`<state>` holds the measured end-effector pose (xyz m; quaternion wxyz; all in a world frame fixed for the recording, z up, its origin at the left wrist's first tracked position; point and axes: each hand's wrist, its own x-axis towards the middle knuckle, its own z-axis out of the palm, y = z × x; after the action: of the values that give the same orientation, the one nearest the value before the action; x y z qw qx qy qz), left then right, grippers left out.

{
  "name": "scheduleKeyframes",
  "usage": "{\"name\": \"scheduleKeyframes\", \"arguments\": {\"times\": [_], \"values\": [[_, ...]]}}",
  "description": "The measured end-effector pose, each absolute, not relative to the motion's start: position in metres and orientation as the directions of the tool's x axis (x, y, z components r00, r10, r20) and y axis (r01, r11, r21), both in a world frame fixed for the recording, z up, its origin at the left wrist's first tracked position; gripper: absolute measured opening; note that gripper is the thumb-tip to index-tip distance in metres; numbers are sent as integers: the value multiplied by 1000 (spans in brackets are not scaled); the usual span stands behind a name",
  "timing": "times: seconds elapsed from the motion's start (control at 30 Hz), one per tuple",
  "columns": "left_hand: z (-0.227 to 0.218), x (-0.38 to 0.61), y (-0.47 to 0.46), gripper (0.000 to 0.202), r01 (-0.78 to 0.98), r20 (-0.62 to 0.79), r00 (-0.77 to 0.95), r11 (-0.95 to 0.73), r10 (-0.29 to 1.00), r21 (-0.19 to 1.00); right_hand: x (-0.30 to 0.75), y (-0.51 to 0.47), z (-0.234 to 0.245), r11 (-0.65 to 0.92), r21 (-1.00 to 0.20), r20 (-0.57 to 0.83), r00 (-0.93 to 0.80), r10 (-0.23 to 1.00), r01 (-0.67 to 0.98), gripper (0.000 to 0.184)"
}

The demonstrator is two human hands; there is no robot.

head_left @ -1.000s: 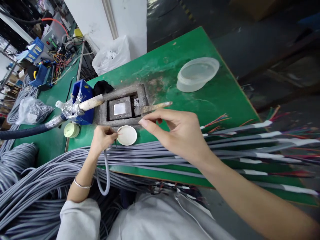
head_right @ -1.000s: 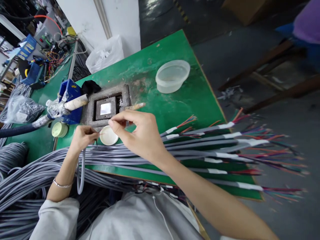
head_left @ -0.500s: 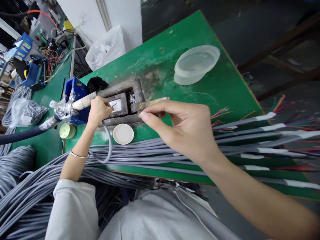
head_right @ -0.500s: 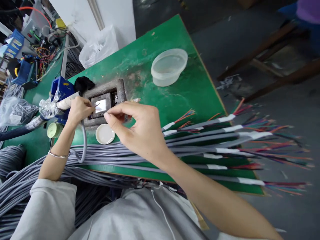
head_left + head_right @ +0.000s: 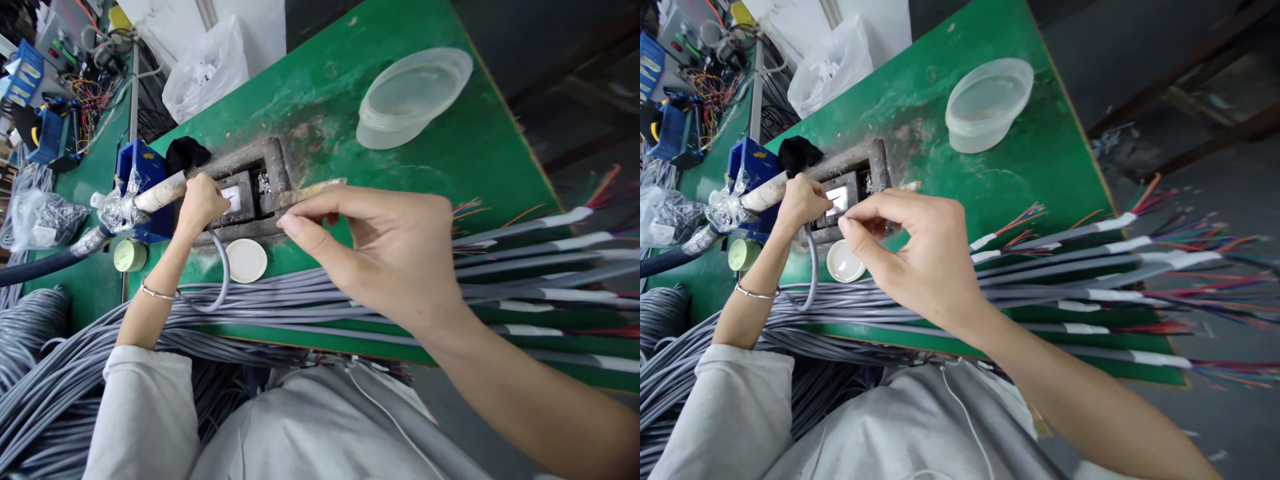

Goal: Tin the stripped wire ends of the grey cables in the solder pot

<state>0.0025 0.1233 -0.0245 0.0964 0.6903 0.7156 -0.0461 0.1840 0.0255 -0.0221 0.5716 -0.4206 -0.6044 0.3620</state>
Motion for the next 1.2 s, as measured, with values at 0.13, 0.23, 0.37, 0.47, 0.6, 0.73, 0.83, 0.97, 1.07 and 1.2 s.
{"name": "scheduleKeyframes", "arguments": {"times": [0.13,0.23,0.37,0.47,0.6,0.73,0.83,0.97,1.07,1.2], "values": [[-26,2,123,22,994,-202,-46,65,978,89,184,25,-22,369,-924,371,7,928,99,14],[-19,1,115,11,979,-139,-39,66,989,192,184,26,-22,378,-922,381,24,924,85,14],[2,4,83,9,790,-28,-81,81,996,608,185,26,-21,376,-920,383,55,922,108,14],[16,9,48,16,538,-17,-114,76,993,839,184,26,-21,358,-924,369,72,927,134,14],[26,17,13,22,353,-17,-134,64,991,934,180,25,-24,363,-925,370,55,927,112,14],[27,17,-4,23,241,-11,-153,48,988,969,175,23,-27,352,-934,350,-43,936,60,11],[24,16,-12,23,168,2,-175,28,985,985,172,19,-27,300,-954,290,-241,926,6,12],[11,19,-19,24,40,3,-234,6,972,999,166,13,-27,248,-967,244,-451,859,-52,27],[-1,27,-22,29,-115,-12,-301,-23,954,993,162,10,-28,225,-971,239,-446,862,-85,25],[-11,35,-25,35,-283,-95,-350,-8,932,959,160,11,-30,240,-964,266,-404,875,-114,21]]}}
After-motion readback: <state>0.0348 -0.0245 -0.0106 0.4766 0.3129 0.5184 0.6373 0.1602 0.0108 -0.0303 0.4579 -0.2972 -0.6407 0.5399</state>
